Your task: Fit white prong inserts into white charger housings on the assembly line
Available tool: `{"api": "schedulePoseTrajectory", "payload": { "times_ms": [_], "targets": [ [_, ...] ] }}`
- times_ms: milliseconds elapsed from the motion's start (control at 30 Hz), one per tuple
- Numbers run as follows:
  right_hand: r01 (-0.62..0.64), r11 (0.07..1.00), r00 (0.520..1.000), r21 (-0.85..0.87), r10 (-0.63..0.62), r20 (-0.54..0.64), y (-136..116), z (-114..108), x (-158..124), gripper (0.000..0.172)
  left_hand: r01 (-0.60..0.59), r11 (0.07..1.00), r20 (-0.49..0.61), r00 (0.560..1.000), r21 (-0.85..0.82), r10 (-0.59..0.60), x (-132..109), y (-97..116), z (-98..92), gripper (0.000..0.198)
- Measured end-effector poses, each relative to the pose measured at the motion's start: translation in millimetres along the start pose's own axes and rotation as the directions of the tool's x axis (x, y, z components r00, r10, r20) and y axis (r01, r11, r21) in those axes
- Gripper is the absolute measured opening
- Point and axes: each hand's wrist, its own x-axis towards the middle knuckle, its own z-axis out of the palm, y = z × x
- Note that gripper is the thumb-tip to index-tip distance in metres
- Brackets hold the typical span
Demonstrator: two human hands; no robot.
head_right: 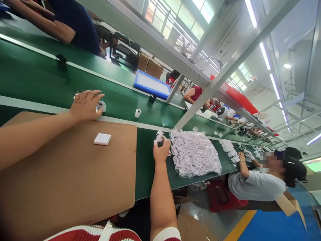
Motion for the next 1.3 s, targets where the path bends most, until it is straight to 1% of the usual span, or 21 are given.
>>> {"api": "schedulePoseTrajectory", "payload": {
  "times_ms": [67,100,133,200,267,333,400,433,467,500,567,633,667,733,800,833,933,1067,1133,1233,1300],
  "targets": [
    [-0.044,0.967,0.998,0.251,0.030,0.060,-9.5,2.9,-1.4,0.042,-0.033,0.998,0.183,0.983,0.056,0.022,7.8,-5.4,4.1,0.053],
    [-0.088,0.933,0.993,0.349,0.054,0.106,-14.0,3.9,-2.7,0.043,-0.029,0.997,0.245,0.969,0.067,0.012,12.6,-9.1,4.6,0.050],
    [-0.139,0.893,0.985,0.428,0.078,0.157,-18.2,4.4,-4.3,0.043,-0.021,0.997,0.282,0.960,0.071,0.000,17.3,-12.6,3.8,0.046],
    [-0.252,0.808,0.955,0.532,0.117,0.274,-25.3,3.8,-7.7,0.043,-0.003,0.996,0.298,0.954,0.086,-0.023,25.2,-15.6,-2.1,0.041],
    [-0.363,0.726,0.912,0.584,0.149,0.381,-30.1,1.4,-10.5,0.045,0.009,0.994,0.280,0.959,0.109,-0.039,27.9,-9.1,-11.8,0.044],
    [-0.450,0.664,0.871,0.597,0.178,0.459,-33.3,-1.8,-11.9,0.048,-0.017,0.995,0.229,0.973,0.100,-0.006,21.5,9.2,-20.7,0.052],
    [-0.486,0.637,0.852,0.598,0.192,0.488,-35.6,-5.0,-12.4,0.047,-0.091,0.995,0.182,0.980,0.027,0.084,3.4,37.0,-24.0,0.055],
    [-0.487,0.638,0.851,0.597,0.191,0.490,-36.7,-6.5,-12.6,0.045,-0.135,0.990,0.165,0.976,-0.034,0.139,-9.9,52.4,-22.6,0.056],
    [-0.477,0.647,0.854,0.594,0.184,0.486,-37.9,-7.9,-13.1,0.043,-0.169,0.980,0.190,0.964,-0.103,0.186,-25.5,67.5,-19.1,0.055],
    [-0.460,0.665,0.860,0.589,0.168,0.481,-39.0,-9.1,-13.9,0.039,-0.176,0.971,0.218,0.953,-0.160,0.209,-42.6,81.4,-13.6,0.054],
    [-0.415,0.715,0.868,0.562,0.125,0.481,-40.9,-10.8,-16.5,0.034,-0.199,0.949,0.288,0.920,-0.246,0.267,-77.5,103.3,1.2,0.048],
    [-0.385,0.764,0.862,0.518,0.098,0.497,-42.0,-11.3,-20.2,0.033,-0.192,0.937,0.343,0.894,-0.291,0.289,-107.4,115.6,17.4,0.044],
    [-0.382,0.781,0.855,0.495,0.096,0.509,-42.1,-11.1,-22.2,0.034,-0.178,0.937,0.359,0.889,-0.299,0.284,-118.8,118.6,24.8,0.044],
    [-0.391,0.802,0.838,0.451,0.107,0.536,-41.2,-9.7,-25.7,0.039,-0.133,0.944,0.360,0.901,-0.303,0.243,-134.0,120.1,36.3,0.044],
    [-0.393,0.823,0.825,0.409,0.120,0.552,-39.6,-7.7,-27.8,0.039,-0.095,0.940,0.337,0.918,-0.329,0.210,-140.5,118.4,43.0,0.046],
    [-0.380,0.838,0.828,0.391,0.120,0.548,-38.8,-6.8,-28.2,0.037,-0.083,0.932,0.321,0.925,-0.354,0.204,-141.6,117.3,44.7,0.047],
    [-0.321,0.862,0.856,0.391,0.088,0.510,-37.5,-4.7,-27.8,0.027,-0.072,0.903,0.282,0.937,-0.423,0.207,-141.7,114.0,46.9,0.043],
    [-0.308,0.848,0.853,0.430,0.046,0.520,-38.8,-3.5,-26.5,0.034,-0.057,0.887,0.279,0.938,-0.459,0.205,-140.5,111.1,49.6,0.036],
    [-0.255,0.877,0.875,0.408,0.030,0.484,-41.6,-4.1,-26.3,0.035,-0.040,0.875,0.287,0.937,-0.482,0.201,-139.5,110.2,50.6,0.035],
    [-0.143,0.915,0.919,0.377,-0.019,0.395,-51.4,-7.8,-26.4,0.026,-0.008,0.858,0.302,0.935,-0.514,0.189,-137.0,109.1,49.6,0.033],
    [-0.064,0.928,0.921,0.367,-0.087,0.380,-61.3,-11.4,-26.9,0.024,0.015,0.848,0.324,0.928,-0.529,0.185,-135.0,108.2,47.4,0.032]
  ]
}}
